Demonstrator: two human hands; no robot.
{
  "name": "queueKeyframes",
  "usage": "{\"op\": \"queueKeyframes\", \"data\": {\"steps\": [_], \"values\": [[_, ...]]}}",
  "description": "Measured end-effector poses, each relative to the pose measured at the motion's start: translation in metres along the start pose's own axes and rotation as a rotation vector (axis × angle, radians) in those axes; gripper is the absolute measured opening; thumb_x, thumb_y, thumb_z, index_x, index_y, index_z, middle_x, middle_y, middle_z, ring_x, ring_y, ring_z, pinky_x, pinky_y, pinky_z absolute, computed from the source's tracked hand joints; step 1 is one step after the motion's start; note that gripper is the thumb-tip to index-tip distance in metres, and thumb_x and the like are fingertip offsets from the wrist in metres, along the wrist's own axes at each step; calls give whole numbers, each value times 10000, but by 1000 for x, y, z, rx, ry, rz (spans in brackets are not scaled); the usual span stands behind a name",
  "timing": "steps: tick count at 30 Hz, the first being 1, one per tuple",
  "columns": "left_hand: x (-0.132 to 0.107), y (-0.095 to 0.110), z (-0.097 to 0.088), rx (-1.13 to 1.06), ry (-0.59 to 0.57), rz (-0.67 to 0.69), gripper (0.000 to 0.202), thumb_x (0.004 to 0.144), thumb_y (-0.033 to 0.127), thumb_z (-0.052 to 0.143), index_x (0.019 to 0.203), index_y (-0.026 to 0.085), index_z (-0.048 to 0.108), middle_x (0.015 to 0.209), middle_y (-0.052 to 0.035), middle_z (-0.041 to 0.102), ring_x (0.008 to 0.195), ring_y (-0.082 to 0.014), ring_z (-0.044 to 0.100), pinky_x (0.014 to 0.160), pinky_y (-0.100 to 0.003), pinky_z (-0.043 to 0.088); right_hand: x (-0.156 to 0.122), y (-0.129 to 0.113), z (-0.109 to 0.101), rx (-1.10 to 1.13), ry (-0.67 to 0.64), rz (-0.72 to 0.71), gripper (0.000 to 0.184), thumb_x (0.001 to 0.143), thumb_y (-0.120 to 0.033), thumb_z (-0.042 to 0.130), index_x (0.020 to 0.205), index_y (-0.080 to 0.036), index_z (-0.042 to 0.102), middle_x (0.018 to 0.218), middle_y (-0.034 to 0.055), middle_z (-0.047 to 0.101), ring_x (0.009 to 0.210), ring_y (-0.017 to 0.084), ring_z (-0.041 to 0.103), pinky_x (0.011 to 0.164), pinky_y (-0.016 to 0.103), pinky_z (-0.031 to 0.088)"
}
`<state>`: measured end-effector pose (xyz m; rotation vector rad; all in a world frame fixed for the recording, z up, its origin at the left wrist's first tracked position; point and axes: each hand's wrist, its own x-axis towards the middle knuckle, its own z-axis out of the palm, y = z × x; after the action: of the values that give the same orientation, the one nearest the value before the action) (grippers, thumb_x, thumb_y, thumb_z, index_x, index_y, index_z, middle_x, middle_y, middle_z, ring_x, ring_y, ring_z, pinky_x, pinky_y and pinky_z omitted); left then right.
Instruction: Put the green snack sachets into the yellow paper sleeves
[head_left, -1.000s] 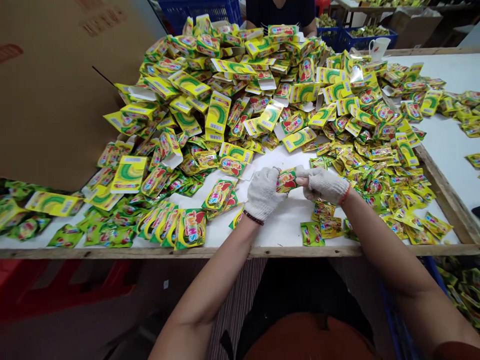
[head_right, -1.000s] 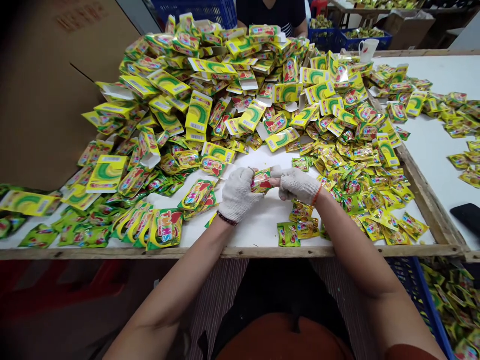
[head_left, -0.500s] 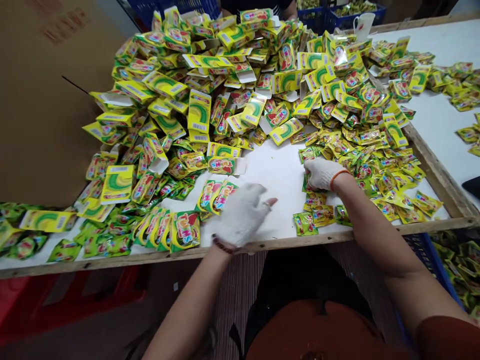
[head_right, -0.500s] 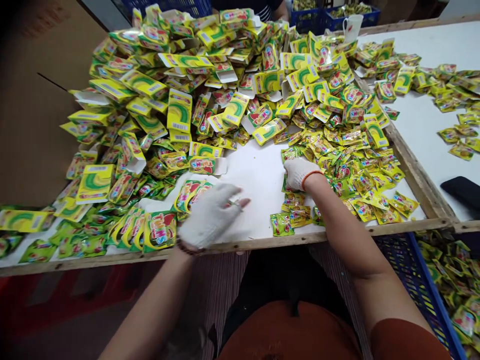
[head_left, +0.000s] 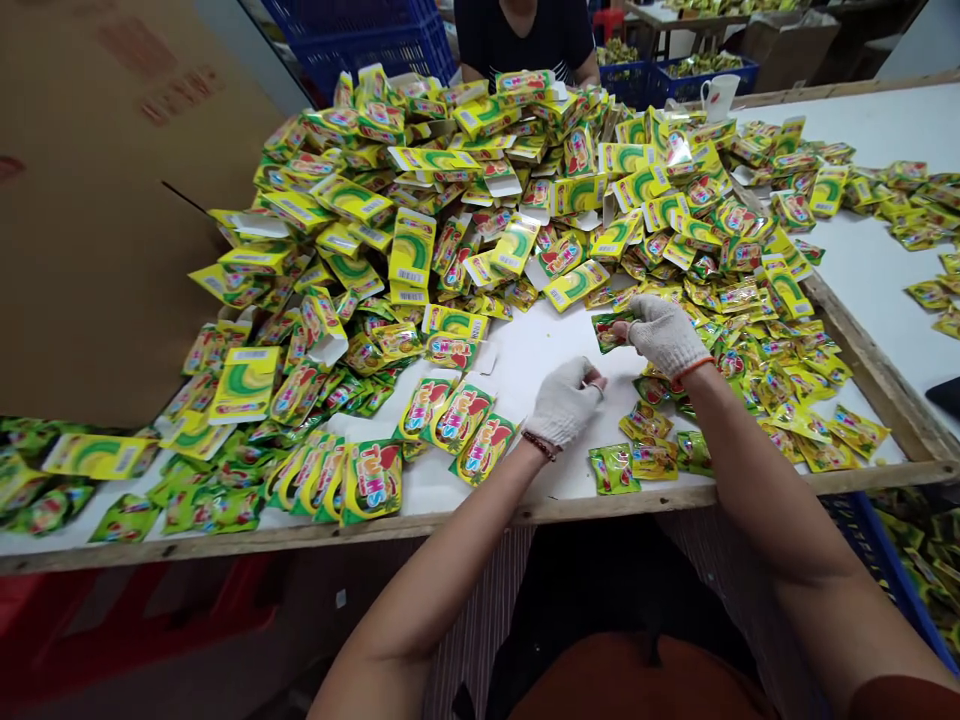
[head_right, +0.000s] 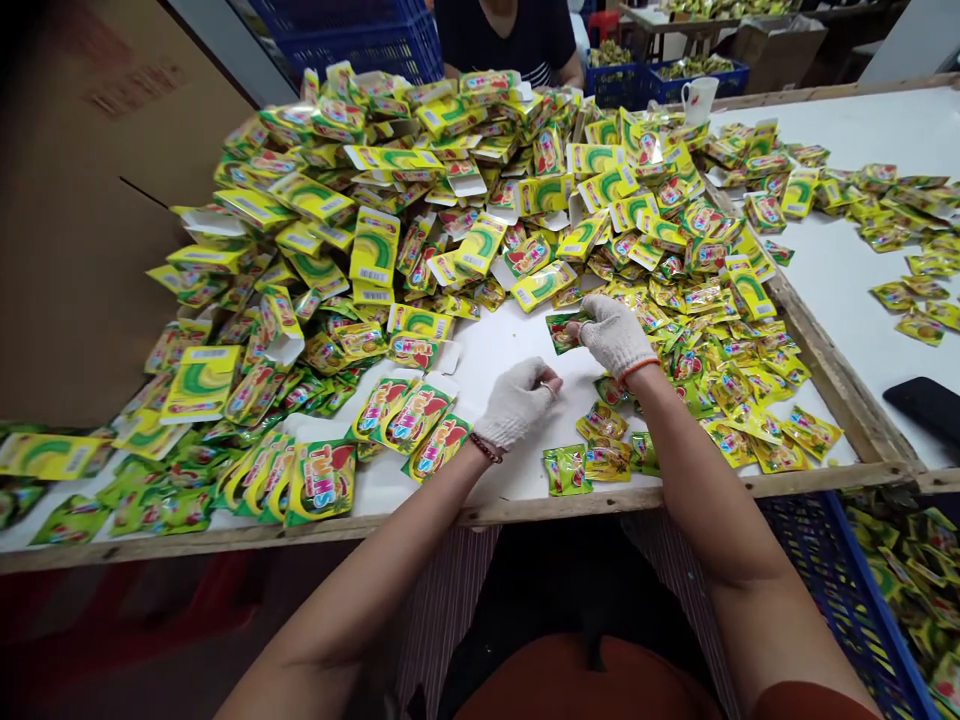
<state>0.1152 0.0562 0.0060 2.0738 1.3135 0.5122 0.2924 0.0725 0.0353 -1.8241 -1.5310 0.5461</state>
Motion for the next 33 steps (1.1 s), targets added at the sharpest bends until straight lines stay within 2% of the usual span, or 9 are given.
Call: {"op": "queueKeyframes", "data": {"steps": [4, 7, 11, 15, 20, 24, 27, 29, 33], "values": [[-13, 24, 19, 269, -74, 181, 352, 704, 447, 742, 939, 198, 663, 1045, -117, 609, 942, -297, 583, 747, -381, 468, -1, -3, 5, 202, -27, -20, 124, 795, -299, 619, 780, -183, 578, 564, -45, 464, 502, 102, 397, 488, 244, 335], [-21, 32, 31, 207, -117, 279, 185, 744, 339, 698, 855, 203, 638, 1009, -89, 617, 922, -265, 580, 747, -362, 468, -4, -9, 0, 225, -4, -21, 159, 792, -303, 637, 732, -192, 539, 518, -59, 438, 451, 94, 395, 452, 236, 319], [-10, 16, 20, -312, 1, 3, 81, 791, 231, 623, 772, 195, 552, 739, 6, 594, 718, -155, 565, 674, -282, 473, -10, -19, -8, 252, 6, -27, 214, 812, -312, 630, 690, -200, 494, 477, -62, 454, 431, 91, 404, 446, 232, 318], [8, -2, -12, -967, 210, -351, 202, 773, 291, 675, 788, 173, 511, 723, 8, 614, 649, -131, 605, 603, -263, 526, -17, -23, -1, 277, -70, -66, 237, 818, -375, 634, 715, -193, 522, 492, -51, 487, 448, 97, 427, 454, 235, 326], [10, -3, -28, -1367, 242, -314, 438, 620, 407, 832, 812, 159, 526, 764, -8, 661, 675, -134, 647, 635, -297, 584, -20, -20, 19, 277, -97, -149, 229, 805, -395, 632, 777, -175, 576, 645, -8, 566, 584, 122, 490, 512, 241, 374], [10, -4, -24, -1384, 226, -251, 507, 496, 332, 899, 819, 151, 552, 779, -6, 677, 689, -139, 657, 662, -304, 587, -22, -20, 26, 236, -56, -149, 224, 803, -395, 629, 795, -179, 566, 634, -12, 540, 587, 132, 493, 527, 255, 395], [10, -8, -21, -1383, 195, -211, 471, 527, 310, 875, 857, 140, 587, 821, -23, 690, 723, -146, 665, 716, -322, 582, -25, -22, 29, 228, 17, -114, 267, 792, -382, 649, 947, -180, 569, 697, -1, 571, 600, 143, 520, 544, 269, 436], [11, -12, -21, -1327, 144, -172, 408, 595, 312, 830, 886, 134, 605, 843, -35, 693, 742, -149, 663, 743, -329, 570, -26, -23, 32, 317, -68, -115, 331, 804, -390, 633, 1049, -181, 555, 812, 32, 624, 641, 153, 564, 567, 282, 477], [15, -27, -43, -722, 132, -23, 204, 793, 341, 665, 789, 143, 615, 754, -26, 653, 713, -144, 608, 700, -290, 509, -28, -28, 37, 501, -311, -49, 225, 830, -379, 567, 934, -179, 561, 782, 39, 638, 599, 150, 600, 525, 272, 500]]}}
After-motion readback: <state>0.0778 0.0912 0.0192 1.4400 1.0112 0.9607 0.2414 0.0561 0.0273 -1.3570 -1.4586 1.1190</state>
